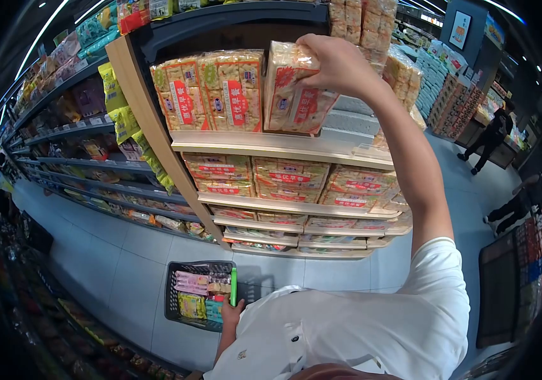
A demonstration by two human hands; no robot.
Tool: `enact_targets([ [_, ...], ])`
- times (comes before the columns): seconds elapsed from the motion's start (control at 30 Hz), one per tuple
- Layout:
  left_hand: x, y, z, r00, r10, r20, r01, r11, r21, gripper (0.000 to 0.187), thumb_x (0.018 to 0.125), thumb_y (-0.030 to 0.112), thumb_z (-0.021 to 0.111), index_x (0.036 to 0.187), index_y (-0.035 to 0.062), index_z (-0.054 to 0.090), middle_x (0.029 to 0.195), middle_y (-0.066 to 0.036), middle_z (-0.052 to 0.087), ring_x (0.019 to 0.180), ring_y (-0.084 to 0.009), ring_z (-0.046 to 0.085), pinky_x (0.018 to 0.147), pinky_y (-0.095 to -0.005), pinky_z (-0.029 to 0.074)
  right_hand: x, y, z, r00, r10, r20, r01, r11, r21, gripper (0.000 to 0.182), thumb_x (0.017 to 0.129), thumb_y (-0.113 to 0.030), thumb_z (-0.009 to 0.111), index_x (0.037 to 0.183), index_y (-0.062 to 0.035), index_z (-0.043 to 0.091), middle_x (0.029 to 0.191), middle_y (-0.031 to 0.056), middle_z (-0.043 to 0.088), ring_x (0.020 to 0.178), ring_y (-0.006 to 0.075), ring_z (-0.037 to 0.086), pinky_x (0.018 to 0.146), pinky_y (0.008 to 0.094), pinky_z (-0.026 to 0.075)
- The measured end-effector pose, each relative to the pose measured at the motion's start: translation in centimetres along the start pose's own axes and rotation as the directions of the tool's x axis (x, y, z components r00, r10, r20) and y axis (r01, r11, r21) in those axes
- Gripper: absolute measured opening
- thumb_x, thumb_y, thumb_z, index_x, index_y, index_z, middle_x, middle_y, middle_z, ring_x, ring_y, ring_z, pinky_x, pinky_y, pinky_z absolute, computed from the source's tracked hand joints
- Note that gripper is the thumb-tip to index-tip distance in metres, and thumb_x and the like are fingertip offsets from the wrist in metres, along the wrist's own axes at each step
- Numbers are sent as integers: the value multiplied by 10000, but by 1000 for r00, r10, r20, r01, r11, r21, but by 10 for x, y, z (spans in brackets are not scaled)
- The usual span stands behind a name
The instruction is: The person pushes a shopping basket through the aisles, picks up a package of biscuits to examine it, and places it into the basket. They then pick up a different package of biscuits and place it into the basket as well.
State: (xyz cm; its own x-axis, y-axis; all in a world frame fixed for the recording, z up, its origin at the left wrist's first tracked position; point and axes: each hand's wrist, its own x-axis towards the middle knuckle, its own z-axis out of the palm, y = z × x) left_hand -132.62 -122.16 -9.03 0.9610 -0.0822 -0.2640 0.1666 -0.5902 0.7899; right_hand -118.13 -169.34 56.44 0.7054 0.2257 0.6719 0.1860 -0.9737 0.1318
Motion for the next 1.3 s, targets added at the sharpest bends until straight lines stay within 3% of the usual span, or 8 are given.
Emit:
enact_targets([
  [0.17,-4,106,-33,956,192,-223,-184,981,58,696,794,256,821,1319,-79,510,1278,-257,563,1196,-359,550,991,-411,447,-42,-17,-57,979,14,-205,-3,998,56,692,628,-272,893,1212,-61,590,1085,133,692,1005,325,665,864,404,536],
  [0.33,18,222,-46,969,243,-51,-238,845,-480,669,857,161,752,1416,-20,431,1427,-169,488,1324,-281,472,1083,-396,394,-99,-8,-65,935,209,-287,-47,874,484,687,673,-223,891,1247,-22,573,1089,97,701,969,209,689,872,319,537],
  [0.4,19,287,-59,922,383,48,-279,748,-603,701,879,122,720,1479,39,368,1499,-146,432,1400,-263,407,1107,-405,373,-123,-8,-47,883,469,-15,-220,441,870,632,740,-218,865,1245,12,563,1111,101,690,977,154,666,884,296,529],
  [0.53,12,389,-76,776,628,57,-180,308,-934,1081,807,587,739,1544,29,177,1532,-158,349,1436,-271,333,1116,-429,376,-181,-18,17,738,517,433,-443,-112,889,526,810,-220,825,1206,21,576,1109,96,691,963,134,664,868,293,534],
  [0.6,-3,417,-82,736,677,10,-133,159,-978,988,842,528,734,1511,24,210,1465,-142,427,1337,-277,471,1099,-444,432,-202,-38,41,696,500,516,-482,-207,851,485,836,-214,808,1195,23,584,1097,93,692,949,128,663,852,298,538],
  [0.7,-9,419,-75,841,532,98,-206,483,-851,739,920,325,695,1449,0,294,1395,-155,499,1242,-259,566,1034,-422,505,-230,-50,70,646,430,631,-597,-229,768,477,864,-209,784,1227,19,576,1101,87,692,950,112,660,853,291,538],
  [0.8,-12,411,-65,900,393,187,12,407,-913,508,948,84,600,1391,-1,366,1330,-154,553,1170,-212,611,989,-364,529,-246,-55,72,639,395,660,-617,-251,746,527,894,-210,749,1309,23,524,1164,88,671,1004,111,648,870,286,532],
  [1.3,-18,373,-52,895,352,274,189,257,-948,563,1018,358,519,1436,6,383,1396,-159,545,1231,-268,589,1046,-440,498,-322,-147,116,613,546,572,-38,-702,711,957,779,-673,688,1458,-59,405,1494,93,453,1382,230,426,1158,436,361],
])
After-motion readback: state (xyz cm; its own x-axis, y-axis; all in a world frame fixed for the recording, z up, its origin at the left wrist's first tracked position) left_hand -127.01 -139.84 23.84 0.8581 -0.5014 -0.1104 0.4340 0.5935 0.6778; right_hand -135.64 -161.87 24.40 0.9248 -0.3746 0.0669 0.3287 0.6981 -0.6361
